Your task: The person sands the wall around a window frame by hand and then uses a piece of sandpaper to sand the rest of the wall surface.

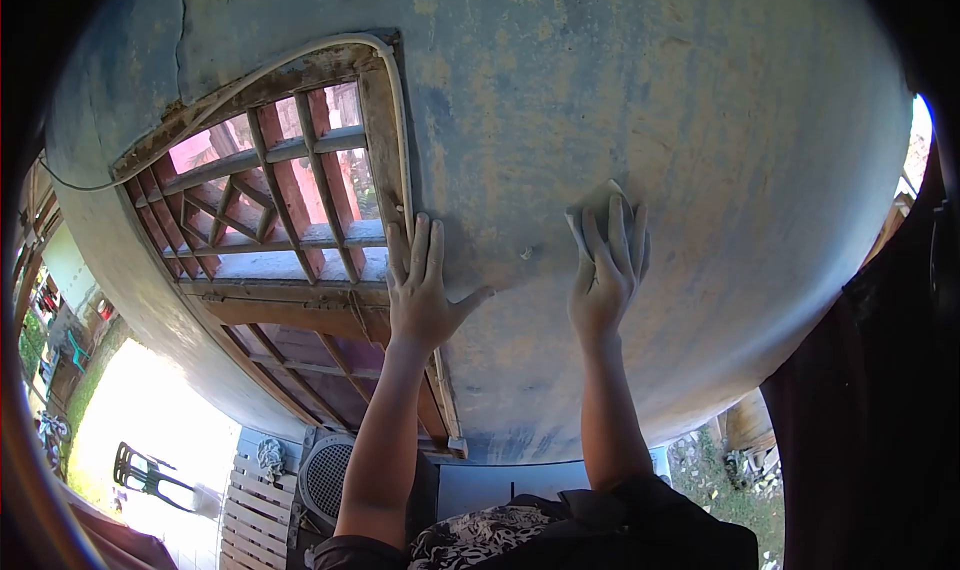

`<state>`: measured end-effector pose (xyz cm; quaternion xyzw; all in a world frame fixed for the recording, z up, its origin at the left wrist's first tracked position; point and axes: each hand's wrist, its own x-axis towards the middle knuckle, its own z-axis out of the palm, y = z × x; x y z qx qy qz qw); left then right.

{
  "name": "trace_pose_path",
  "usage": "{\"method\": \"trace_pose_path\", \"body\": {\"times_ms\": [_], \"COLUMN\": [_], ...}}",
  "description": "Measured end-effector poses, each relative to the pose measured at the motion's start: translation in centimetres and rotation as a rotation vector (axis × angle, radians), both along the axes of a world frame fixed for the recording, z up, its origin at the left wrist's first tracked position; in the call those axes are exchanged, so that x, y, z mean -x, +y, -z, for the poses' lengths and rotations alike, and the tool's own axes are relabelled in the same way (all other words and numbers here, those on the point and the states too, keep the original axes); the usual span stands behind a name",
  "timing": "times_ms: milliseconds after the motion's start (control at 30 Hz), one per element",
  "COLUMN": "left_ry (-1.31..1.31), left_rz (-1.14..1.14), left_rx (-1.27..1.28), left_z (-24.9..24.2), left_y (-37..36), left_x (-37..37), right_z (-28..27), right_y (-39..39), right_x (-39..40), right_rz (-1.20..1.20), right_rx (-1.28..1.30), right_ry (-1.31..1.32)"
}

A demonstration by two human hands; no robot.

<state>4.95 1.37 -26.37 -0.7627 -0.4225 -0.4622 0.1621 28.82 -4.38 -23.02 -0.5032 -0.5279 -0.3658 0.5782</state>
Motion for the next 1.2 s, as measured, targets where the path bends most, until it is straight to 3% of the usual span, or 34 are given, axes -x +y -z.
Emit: {"method": "trace_pose_path", "body": {"times_ms": [133, 200, 233, 367, 433, 567, 767, 867, 933, 1067, 1133, 1200], "left_ry": [-0.009, -0.015, 0.018, 0.082, 0.075, 0.046, 0.018, 0.015, -0.037, -0.097, -0.089, -0.086], "left_rz": [-0.008, 0.005, 0.005, -0.033, -0.038, -0.044, -0.032, -0.074, -0.015, 0.056, 0.022, 0.004], "left_rx": [0.069, 0.091, 0.135, 0.183, 0.204, 0.204, 0.124, 0.115, 0.102, 0.114, 0.128, 0.147], "left_z": [-1.0, -1.2, -1.4, -1.9, -2.0, -1.5, -1.4, -1.3, -1.1, -0.4, 0.4, 1.4], "left_y": [-0.8, -1.3, -1.5, -1.9, -2.0, -2.2, -2.6, -2.9, -2.6, -2.9, -3.2, -3.5], "left_x": [0.0, 0.1, 0.3, 0.3, 0.1, -0.1, 0.3, -0.1, -0.4, -0.5, -0.4, -0.1], "right_z": [0.2, -0.4, -0.4, 1.1, 1.6, 1.5, -1.1, -2.9, -5.4, -8.7, -7.9, -6.0], "right_y": [1.4, 0.5, 0.5, 1.0, 0.8, 2.4, 1.9, 2.7, 3.3, 3.2, 2.3, 2.6], "right_x": [4.6, 6.5, 6.3, 2.6, 1.3, 3.1, 5.9, 2.0, 0.4, 2.7, 5.4, 5.8], "right_rz": [-0.091, -0.21, -0.21, -0.114, 0.013, -0.091, -0.214, -0.181, -0.148, -0.018, -0.05, -0.111], "right_rx": [-0.042, 0.229, 0.224, 0.073, -0.03, -0.133, 0.199, 0.112, -0.172, -0.2, 0.169, 0.221], "right_ry": [-0.068, -0.201, -0.194, -0.167, 0.033, 0.12, -0.293, -0.326, -0.158, -0.117, -0.492, -0.652]}}
